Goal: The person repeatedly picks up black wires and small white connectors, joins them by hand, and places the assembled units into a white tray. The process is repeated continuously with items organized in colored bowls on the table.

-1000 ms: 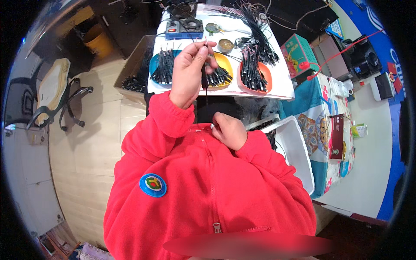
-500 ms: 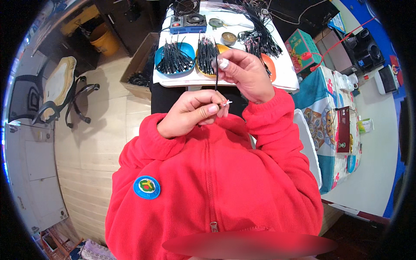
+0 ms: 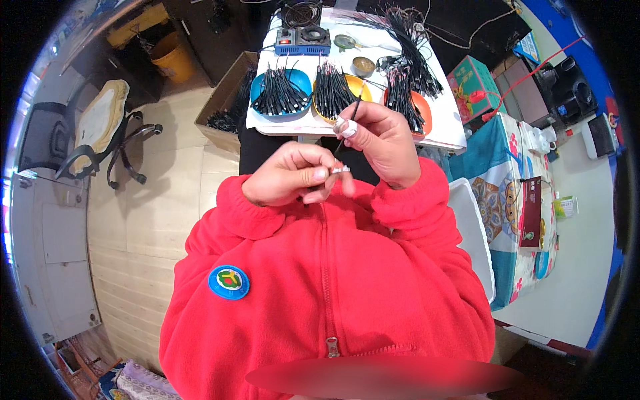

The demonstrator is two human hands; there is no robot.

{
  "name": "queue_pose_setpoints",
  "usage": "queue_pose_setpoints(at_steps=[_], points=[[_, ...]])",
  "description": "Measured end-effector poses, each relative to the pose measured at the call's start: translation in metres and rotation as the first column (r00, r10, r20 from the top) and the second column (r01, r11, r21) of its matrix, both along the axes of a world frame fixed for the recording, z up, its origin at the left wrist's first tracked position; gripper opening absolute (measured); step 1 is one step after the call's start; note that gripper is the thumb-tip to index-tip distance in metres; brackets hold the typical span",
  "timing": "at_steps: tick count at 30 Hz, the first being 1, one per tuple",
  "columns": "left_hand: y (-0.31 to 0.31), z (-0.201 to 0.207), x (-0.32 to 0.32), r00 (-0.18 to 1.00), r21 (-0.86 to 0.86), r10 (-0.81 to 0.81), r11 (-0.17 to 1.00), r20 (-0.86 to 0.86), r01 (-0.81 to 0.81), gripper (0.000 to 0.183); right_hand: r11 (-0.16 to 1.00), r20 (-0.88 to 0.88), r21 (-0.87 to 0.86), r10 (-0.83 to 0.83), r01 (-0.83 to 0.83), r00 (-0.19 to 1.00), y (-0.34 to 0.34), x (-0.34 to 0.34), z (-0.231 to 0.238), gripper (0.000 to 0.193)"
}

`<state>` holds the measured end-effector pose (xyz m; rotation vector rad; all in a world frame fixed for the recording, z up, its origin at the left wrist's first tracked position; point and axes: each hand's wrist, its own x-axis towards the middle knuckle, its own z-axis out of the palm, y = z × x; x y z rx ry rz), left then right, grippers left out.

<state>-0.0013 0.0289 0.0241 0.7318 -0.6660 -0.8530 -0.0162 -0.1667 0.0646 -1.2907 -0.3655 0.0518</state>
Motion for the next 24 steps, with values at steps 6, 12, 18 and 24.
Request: queue_pose_setpoints(at_steps=[6,12,18,24], points=[[0.005,0.041,0.032,0.448,-0.088,0.816,0.509,0.366,-0.856,0.016,0.809,0.585,-0.187,-0.364,0.557,0.725,0.014,0.009,0.017,0.006],[-0.021,0.031,0.002,0.408,-0.091,0.794,0.496,0.451,-0.864,0.017,0.835,0.233,-0.415,-0.286,0.361,0.930,0.035,0.005,-0.013,0.009],[-0.029,0.008,0.001,0.478,-0.017,0.708,0.567,0.520,-0.823,0.019,0.889,0.214,-0.347,-0.235,0.298,0.948,0.021,-0.003,-0.028,0.009],[-0.041,-0.004,0.009,0.341,-0.080,0.675,0.510,0.654,-0.856,0.010,0.819,0.189,-0.503,-0.206,0.275,0.960,0.011,-0.002,-0.033,0.007]])
